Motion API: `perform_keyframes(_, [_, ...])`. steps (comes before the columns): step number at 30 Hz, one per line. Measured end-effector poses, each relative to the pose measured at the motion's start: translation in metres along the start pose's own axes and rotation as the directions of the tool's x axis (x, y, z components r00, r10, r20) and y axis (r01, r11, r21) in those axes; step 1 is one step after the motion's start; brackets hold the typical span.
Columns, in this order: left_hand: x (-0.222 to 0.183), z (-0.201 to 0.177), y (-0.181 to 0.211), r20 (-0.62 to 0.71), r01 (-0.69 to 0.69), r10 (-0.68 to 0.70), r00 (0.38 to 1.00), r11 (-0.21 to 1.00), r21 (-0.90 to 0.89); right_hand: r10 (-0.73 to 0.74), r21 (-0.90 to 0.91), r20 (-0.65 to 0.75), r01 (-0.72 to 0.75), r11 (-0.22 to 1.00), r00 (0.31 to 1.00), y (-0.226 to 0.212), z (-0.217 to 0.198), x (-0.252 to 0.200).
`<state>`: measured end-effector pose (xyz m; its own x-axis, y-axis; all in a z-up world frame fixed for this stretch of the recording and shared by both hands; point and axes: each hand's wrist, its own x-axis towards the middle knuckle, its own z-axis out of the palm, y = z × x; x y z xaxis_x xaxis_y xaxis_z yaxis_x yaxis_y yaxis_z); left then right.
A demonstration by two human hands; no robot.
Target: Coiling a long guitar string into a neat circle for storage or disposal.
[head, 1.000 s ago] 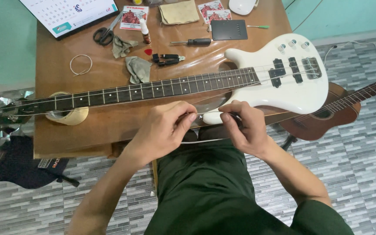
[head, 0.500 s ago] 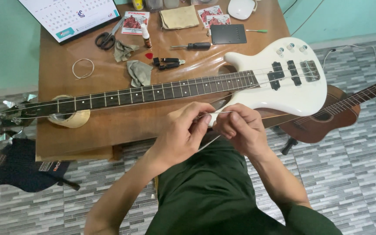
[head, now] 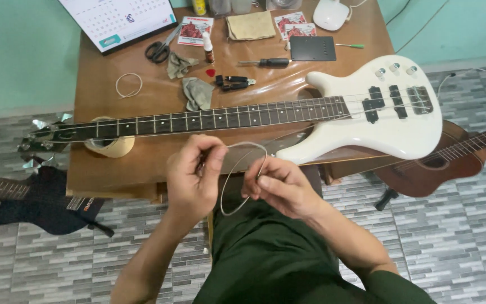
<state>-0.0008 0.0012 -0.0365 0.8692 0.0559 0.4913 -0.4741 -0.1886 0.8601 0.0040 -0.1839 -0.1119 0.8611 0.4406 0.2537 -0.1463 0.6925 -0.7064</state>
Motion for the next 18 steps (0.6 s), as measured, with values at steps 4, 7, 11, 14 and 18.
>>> perform_keyframes(4, [-0.035, -0.034, -0.012, -0.169, 0.144, -0.147, 0.975, 0.989, -0.03, 0.076, -0.061, 0.031, -0.074, 0.995, 0.997, 0.011, 0.014, 0.0])
perform_keyframes(7, [-0.047, -0.05, 0.005, -0.112, 0.206, -0.19, 0.975, 0.967, 0.149, 0.081, -0.503, 0.011, -0.064, 0.862, 0.997, -0.001, 0.028, 0.01])
perform_keyframes(11, [-0.053, -0.048, 0.021, 0.014, 0.182, -0.193, 0.981, 0.946, 0.269, 0.038, -0.773, 0.039, 0.006, 0.635, 0.999, -0.011, 0.046, 0.019])
perform_keyframes(14, [-0.05, -0.04, 0.013, -0.005, 0.123, -0.125, 0.992, 0.963, 0.239, -0.011, -0.834, 0.044, 0.042, 0.55, 0.999, -0.013, 0.051, 0.019])
perform_keyframes(18, [-0.04, -0.035, 0.019, -0.028, 0.057, -0.051, 0.998, 0.968, 0.246, -0.04, -0.764, 0.056, 0.069, 0.642, 0.998, -0.021, 0.061, 0.024])
